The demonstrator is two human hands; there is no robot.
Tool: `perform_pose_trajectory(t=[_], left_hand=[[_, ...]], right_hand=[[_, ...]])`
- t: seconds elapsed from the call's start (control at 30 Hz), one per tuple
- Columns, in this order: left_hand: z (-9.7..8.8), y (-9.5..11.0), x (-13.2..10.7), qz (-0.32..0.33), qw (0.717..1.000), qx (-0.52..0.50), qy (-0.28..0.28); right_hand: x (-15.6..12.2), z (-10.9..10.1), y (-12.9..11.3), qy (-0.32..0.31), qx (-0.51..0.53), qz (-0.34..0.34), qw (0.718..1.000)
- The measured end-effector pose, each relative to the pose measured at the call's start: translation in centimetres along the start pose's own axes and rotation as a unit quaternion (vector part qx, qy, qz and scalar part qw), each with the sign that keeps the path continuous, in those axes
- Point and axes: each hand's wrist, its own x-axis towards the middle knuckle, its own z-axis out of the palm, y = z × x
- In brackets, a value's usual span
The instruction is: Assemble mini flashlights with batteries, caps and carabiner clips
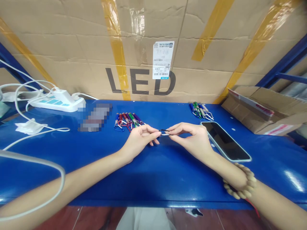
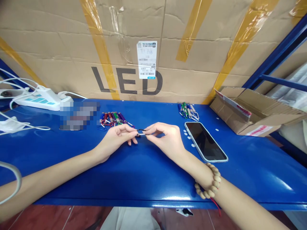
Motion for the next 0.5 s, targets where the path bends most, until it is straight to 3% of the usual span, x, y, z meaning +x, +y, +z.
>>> perform_pose_trajectory(t=[0.27, 0.5], left_hand=[[0.30, 0.39, -0.31, -0.038, 0.995, -0.075, -0.048], [0.16, 0.32, -0.19, -0.059, 0.996, -0.059, -0.036]], right_hand=[[0.07, -0.08, -0.04, -0.002, -0.022, -0.046, 0.999], [0.10, -0.04, 0.05, -0.040, -0.037, -0.062, 0.997]])
